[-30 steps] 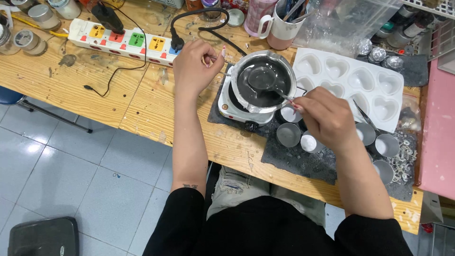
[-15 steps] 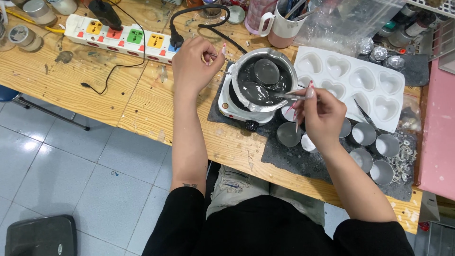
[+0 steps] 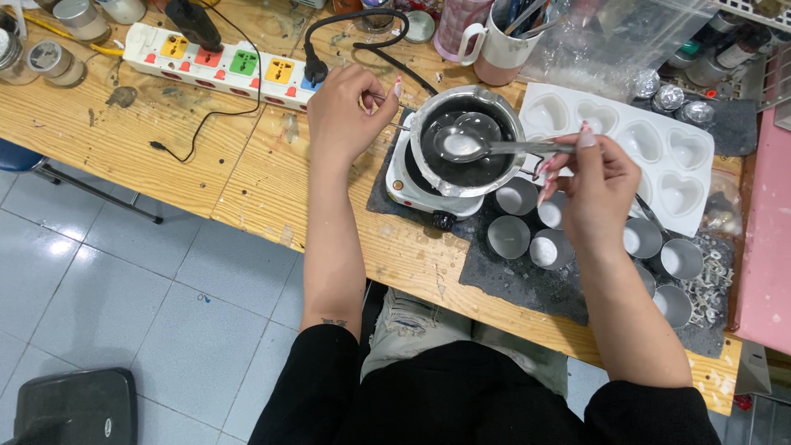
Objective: Melting and stirring wax in a pot on a heating plate as part of a candle-making process.
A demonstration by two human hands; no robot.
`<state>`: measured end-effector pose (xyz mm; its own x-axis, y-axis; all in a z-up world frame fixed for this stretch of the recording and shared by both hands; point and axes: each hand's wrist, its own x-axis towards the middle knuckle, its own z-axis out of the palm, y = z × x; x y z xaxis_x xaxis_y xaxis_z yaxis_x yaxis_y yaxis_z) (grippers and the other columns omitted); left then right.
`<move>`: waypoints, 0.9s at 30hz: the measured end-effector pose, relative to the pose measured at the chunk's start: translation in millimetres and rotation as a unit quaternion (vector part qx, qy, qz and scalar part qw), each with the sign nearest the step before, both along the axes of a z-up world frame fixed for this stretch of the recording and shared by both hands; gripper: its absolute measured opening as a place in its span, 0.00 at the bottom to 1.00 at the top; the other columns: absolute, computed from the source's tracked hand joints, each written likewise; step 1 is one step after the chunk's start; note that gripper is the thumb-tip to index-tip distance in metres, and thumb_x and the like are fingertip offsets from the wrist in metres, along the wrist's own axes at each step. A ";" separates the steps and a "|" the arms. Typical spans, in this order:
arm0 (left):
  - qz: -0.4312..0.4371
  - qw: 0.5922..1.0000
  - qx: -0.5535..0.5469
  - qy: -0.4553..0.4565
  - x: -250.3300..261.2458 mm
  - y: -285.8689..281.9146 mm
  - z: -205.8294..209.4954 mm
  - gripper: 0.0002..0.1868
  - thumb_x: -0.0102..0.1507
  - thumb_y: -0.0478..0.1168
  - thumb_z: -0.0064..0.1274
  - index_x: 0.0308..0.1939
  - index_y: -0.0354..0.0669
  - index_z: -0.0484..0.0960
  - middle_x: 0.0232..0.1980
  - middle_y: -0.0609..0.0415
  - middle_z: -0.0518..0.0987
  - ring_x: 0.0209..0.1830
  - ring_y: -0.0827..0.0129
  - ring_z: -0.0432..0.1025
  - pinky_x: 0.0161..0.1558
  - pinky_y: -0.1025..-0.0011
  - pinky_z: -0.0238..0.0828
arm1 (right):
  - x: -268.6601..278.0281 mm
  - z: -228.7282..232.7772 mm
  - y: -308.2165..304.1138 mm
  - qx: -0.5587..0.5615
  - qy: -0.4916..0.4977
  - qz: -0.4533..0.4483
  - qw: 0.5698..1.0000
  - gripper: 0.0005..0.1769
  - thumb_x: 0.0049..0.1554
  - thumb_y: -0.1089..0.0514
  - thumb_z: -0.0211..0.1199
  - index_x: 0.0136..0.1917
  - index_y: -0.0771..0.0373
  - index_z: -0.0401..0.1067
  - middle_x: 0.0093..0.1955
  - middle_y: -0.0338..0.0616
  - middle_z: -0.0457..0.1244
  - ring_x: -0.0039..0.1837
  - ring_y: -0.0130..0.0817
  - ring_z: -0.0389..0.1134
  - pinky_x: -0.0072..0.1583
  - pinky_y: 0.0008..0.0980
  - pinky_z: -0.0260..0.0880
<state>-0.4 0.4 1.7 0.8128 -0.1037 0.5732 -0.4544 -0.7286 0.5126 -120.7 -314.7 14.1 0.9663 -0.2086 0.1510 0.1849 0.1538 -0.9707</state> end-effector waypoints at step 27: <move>0.002 1.000 0.006 0.001 1.9 0.3 -3.2 0.17 0.62 0.49 0.64 0.23 0.49 0.77 0.26 0.63 0.72 0.32 0.70 0.70 0.29 0.68 0.63 | -15.9 47.8 16.7 -0.575 -0.314 0.013 0.756 0.09 0.58 0.66 0.71 0.52 0.63 0.78 0.45 0.44 0.68 0.48 0.41 0.68 0.45 0.38 0.68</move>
<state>1.5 0.7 -1.5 0.8145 -0.1082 0.5700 -0.4509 -0.7363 0.5046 -136.5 -298.0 61.9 0.6306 0.4260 0.6488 0.6754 -0.7130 -0.1883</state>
